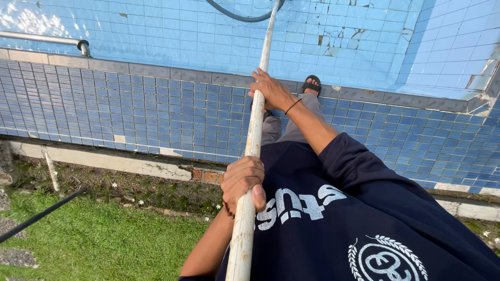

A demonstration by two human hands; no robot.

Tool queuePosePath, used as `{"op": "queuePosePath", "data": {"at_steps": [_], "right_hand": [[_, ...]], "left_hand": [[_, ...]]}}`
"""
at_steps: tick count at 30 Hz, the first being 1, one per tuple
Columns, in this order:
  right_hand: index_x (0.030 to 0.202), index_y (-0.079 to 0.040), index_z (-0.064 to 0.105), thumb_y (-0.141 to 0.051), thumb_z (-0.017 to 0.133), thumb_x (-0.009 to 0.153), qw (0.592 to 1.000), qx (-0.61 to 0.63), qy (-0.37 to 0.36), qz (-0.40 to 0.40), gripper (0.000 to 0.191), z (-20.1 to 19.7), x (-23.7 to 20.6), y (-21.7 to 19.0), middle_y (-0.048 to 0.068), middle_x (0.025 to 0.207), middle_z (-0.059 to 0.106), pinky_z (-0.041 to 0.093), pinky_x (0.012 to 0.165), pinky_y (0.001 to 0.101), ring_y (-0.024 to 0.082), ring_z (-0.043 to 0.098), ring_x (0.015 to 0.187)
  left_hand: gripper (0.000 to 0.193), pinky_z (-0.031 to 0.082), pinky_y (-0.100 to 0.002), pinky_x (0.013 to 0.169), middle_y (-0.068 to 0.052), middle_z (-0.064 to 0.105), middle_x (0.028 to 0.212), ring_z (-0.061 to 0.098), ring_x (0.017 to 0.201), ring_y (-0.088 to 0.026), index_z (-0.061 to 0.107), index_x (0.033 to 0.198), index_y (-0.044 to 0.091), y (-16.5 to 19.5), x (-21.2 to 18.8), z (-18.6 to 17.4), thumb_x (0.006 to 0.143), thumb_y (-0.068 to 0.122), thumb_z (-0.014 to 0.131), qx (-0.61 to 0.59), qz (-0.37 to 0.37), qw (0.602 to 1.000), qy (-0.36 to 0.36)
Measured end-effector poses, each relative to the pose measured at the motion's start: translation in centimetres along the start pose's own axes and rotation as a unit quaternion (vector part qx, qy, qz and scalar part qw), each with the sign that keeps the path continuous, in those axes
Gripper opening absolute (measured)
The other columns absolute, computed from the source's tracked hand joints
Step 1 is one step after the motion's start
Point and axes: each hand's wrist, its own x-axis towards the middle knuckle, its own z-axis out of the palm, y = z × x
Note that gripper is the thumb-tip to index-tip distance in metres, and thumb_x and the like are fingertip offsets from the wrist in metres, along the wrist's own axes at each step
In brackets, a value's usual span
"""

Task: The person uses a long pole with a pool cleaning head to scrub the tiled floor of an empty swimming pool. They move the tool back and forth across the surface, covering different areas of the pool bottom.

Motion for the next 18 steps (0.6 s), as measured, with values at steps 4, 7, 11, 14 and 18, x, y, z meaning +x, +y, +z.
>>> {"op": "queuePosePath", "data": {"at_steps": [4, 7, 11, 14, 18], "right_hand": [[0.085, -0.006, 0.069, -0.03, 0.071, 0.097, 1.0, -0.002, -0.022, 0.017, 0.027, -0.2, 0.0, 0.7, 0.032, 0.14, 0.052, 0.043, 0.109, 0.0541, 0.048, 0.038, 0.143], [0.084, -0.006, 0.068, -0.031, 0.072, 0.097, 0.999, -0.009, -0.034, 0.012, 0.028, -1.1, 0.7, 1.4, 0.027, 0.136, 0.056, 0.042, 0.117, 0.0523, 0.045, 0.041, 0.144], [0.084, -0.006, 0.066, -0.032, 0.074, 0.094, 0.997, 0.017, -0.046, 0.056, 0.029, -2.0, 1.6, 2.4, 0.022, 0.128, 0.062, 0.043, 0.114, 0.051, 0.045, 0.038, 0.148], [0.085, -0.008, 0.068, -0.033, 0.078, 0.091, 1.0, 0.004, 0.003, 0.003, 0.028, -2.3, 2.2, 3.1, 0.027, 0.135, 0.058, 0.041, 0.112, 0.052, 0.046, 0.039, 0.143], [0.087, -0.009, 0.067, -0.033, 0.081, 0.086, 0.999, -0.01, -0.022, -0.027, 0.028, -2.3, 2.9, 3.8, 0.024, 0.129, 0.062, 0.037, 0.117, 0.0514, 0.045, 0.041, 0.142]], "left_hand": [[0.017, 0.057, -0.039, 0.057, -0.012, 0.054, 0.06, 0.058, 0.052, -0.025, 0.047, 0.068, -0.001, -1.2, 0.0, 0.3, 0.084, 0.001, 0.053, -0.013, 0.005, 1.0, -0.02], [0.015, 0.057, -0.038, 0.056, -0.012, 0.054, 0.06, 0.058, 0.051, -0.025, 0.048, 0.067, -0.002, -2.7, 0.7, 0.3, 0.081, 0.0, 0.053, -0.026, 0.016, 0.999, -0.029], [0.013, 0.057, -0.04, 0.058, -0.013, 0.054, 0.06, 0.058, 0.051, -0.026, 0.048, 0.068, -0.003, -4.2, 1.3, 0.6, 0.08, -0.001, 0.053, -0.035, 0.029, 0.998, -0.036], [0.012, 0.057, -0.04, 0.059, -0.013, 0.054, 0.061, 0.059, 0.052, -0.026, 0.047, 0.069, -0.002, -4.8, 1.3, 0.8, 0.08, -0.001, 0.052, -0.01, 0.019, 0.999, -0.034], [0.013, 0.055, -0.039, 0.056, -0.014, 0.054, 0.061, 0.057, 0.051, -0.025, 0.045, 0.068, 0.0, -5.5, 1.0, 1.2, 0.079, -0.003, 0.052, -0.006, 0.017, 1.0, -0.013]]}}
